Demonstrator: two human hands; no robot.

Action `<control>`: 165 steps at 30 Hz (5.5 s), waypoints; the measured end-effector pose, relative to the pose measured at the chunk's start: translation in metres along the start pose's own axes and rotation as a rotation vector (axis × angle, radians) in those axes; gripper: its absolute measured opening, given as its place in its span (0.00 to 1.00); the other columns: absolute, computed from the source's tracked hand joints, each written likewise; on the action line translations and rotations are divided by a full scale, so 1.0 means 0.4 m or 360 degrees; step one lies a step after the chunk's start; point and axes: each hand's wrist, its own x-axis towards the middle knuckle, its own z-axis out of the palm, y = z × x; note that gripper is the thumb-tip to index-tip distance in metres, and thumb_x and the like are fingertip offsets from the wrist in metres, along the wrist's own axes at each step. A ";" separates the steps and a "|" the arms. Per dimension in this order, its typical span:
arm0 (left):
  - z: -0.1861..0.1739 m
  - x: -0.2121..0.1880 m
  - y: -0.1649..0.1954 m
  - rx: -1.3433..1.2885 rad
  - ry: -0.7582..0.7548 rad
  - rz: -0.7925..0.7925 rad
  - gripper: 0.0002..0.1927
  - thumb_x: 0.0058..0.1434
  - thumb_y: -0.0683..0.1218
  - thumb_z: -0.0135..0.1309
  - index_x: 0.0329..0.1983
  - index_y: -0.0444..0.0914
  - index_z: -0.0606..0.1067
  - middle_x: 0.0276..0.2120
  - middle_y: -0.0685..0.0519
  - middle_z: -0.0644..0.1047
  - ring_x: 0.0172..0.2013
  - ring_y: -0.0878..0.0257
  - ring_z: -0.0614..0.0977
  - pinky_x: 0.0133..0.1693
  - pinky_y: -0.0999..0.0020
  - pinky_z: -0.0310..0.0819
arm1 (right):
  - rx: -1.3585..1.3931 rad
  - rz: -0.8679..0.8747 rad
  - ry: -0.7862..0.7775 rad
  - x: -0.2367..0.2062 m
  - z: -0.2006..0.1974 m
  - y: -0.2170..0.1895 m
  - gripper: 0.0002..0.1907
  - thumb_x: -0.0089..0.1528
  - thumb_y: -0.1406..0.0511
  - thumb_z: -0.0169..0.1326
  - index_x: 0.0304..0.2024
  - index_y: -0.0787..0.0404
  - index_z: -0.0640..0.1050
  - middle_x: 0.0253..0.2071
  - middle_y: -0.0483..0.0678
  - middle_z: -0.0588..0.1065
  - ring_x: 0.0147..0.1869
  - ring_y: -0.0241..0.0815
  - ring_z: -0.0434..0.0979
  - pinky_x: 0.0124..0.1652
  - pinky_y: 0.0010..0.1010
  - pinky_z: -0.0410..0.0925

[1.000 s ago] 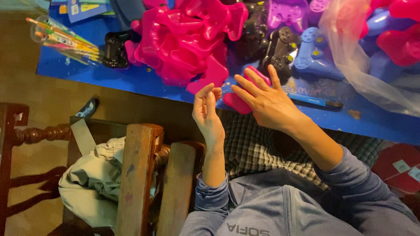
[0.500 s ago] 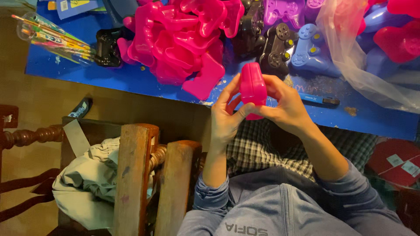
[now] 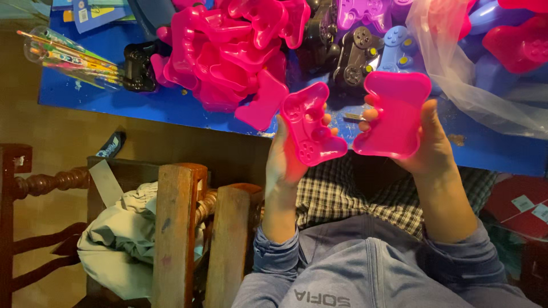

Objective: The person sits at a workbench assembling pink plastic toy game controllers. They pick up controller shell halves, align and snap them together by hand, press yellow buttons into place, and set finished controllers onto a pile with other completed toys.

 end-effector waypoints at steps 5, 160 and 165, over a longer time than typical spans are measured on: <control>-0.014 0.012 -0.027 -0.0181 -0.0010 -0.0137 0.40 0.76 0.65 0.42 0.76 0.31 0.59 0.61 0.37 0.73 0.59 0.41 0.77 0.62 0.39 0.70 | 0.0288 0.0007 -0.0016 -0.009 -0.033 0.015 0.50 0.67 0.38 0.53 0.69 0.74 0.62 0.55 0.57 0.74 0.58 0.52 0.74 0.66 0.46 0.67; -0.104 0.061 -0.131 -0.0809 0.0026 -0.0342 0.24 0.76 0.46 0.48 0.74 0.42 0.61 0.49 0.49 0.78 0.41 0.58 0.83 0.40 0.69 0.83 | 0.1175 0.0293 -0.0502 0.006 0.015 0.074 0.29 0.71 0.62 0.51 0.72 0.69 0.64 0.35 0.46 0.68 0.28 0.31 0.71 0.32 0.24 0.61; -0.091 0.062 -0.139 -0.0936 -0.0019 -0.0378 0.24 0.76 0.46 0.48 0.73 0.41 0.62 0.50 0.50 0.76 0.42 0.58 0.82 0.42 0.68 0.82 | 0.1341 0.0368 -0.0448 0.002 0.018 0.082 0.27 0.73 0.63 0.51 0.72 0.66 0.64 0.34 0.44 0.68 0.28 0.30 0.71 0.31 0.22 0.60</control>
